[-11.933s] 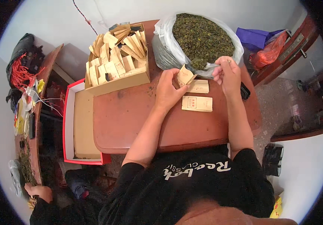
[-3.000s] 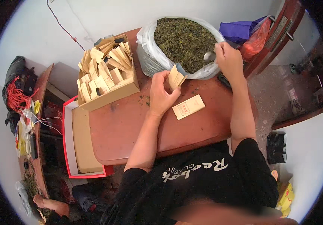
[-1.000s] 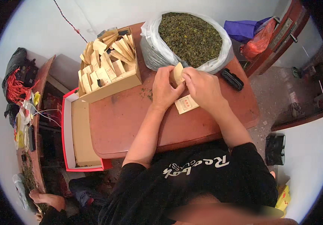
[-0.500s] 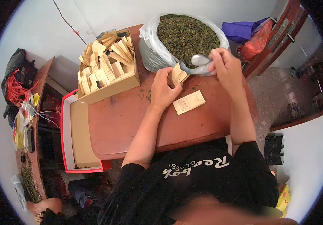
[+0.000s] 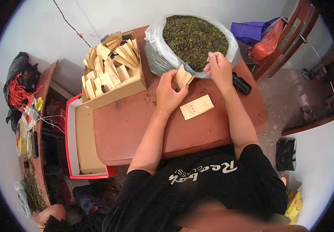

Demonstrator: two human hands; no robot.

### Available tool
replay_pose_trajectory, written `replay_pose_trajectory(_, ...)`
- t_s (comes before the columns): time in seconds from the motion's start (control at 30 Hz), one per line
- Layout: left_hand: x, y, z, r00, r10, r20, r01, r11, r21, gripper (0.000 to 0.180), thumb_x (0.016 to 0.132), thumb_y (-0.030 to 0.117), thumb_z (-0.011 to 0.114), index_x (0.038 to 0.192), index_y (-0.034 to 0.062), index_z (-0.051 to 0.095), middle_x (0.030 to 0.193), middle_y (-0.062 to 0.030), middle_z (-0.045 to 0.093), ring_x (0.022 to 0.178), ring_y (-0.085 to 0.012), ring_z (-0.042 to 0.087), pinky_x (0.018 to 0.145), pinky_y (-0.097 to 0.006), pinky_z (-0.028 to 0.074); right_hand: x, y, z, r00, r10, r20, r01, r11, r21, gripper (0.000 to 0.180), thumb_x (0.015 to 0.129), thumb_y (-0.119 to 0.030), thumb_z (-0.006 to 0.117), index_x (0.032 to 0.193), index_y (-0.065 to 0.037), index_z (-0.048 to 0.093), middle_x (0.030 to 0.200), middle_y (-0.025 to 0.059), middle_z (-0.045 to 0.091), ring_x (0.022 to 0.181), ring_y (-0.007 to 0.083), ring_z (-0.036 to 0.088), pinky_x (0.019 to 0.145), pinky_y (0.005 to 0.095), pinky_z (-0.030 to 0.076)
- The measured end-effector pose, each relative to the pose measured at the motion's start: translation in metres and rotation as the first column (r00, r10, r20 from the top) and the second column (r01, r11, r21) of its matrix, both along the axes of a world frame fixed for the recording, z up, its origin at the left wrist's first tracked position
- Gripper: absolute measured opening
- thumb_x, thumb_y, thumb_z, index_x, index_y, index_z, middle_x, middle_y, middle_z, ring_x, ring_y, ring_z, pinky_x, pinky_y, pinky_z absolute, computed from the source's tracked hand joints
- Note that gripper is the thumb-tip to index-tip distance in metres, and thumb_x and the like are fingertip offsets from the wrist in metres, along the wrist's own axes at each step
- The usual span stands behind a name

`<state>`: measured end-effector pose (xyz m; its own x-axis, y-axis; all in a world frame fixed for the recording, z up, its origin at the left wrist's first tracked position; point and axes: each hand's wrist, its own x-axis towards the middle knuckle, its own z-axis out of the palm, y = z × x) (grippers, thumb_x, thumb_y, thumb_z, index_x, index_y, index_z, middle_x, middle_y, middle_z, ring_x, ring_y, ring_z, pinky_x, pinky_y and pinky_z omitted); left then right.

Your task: Scoop dried herbs into small paper sachets using a spoon.

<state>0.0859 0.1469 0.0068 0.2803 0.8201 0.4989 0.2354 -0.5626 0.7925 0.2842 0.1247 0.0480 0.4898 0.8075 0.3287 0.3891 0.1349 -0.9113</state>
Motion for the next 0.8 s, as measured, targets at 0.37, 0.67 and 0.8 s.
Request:
replay_pose_trajectory(0.37,0.001,0.005,-0.006,1.000,0.002,0.017,-0.001,0.999,-0.051,0.051,0.072,0.014,0.076,0.117,0.0034,0.056,0.112,-0.0131,0.062,0.105,-0.0285,0.062,0.090,-0.037,0.050,0.022,-0.007,0.001,0.970,0.018,-0.242,0.008,0.994,0.107,0.029,0.102,-0.029,0.049,0.092,-0.004,0.059,0.063,0.0054,0.064,0.048,0.0078,0.054,0.046,0.0227,0.041)
replay_pose_trajectory(0.67,-0.001,-0.003,0.002,0.998,0.044,-0.036,-0.044,0.999,0.012,0.050,0.074,0.012,0.078,0.118,0.0008,0.057,0.113,-0.0134,0.064,0.105,-0.0254,0.064,0.091,-0.035,0.051,0.019,-0.023,0.021,0.903,0.183,-0.389,-0.136,0.980,0.145,0.026,0.103,-0.031,0.050,0.095,-0.007,0.057,0.064,0.0028,0.062,0.047,0.0063,0.052,0.040,0.0173,0.035)
replay_pose_trajectory(0.8,0.002,0.003,0.002,0.997,0.055,-0.052,-0.051,0.996,0.069,0.050,0.074,0.013,0.078,0.117,0.0016,0.057,0.112,-0.0132,0.064,0.104,-0.0248,0.064,0.091,-0.035,0.051,0.010,-0.027,0.029,0.894,0.238,-0.379,-0.206,0.971,0.123,0.026,0.103,-0.032,0.051,0.094,-0.009,0.057,0.064,0.0018,0.061,0.048,0.0059,0.052,0.041,0.0174,0.035)
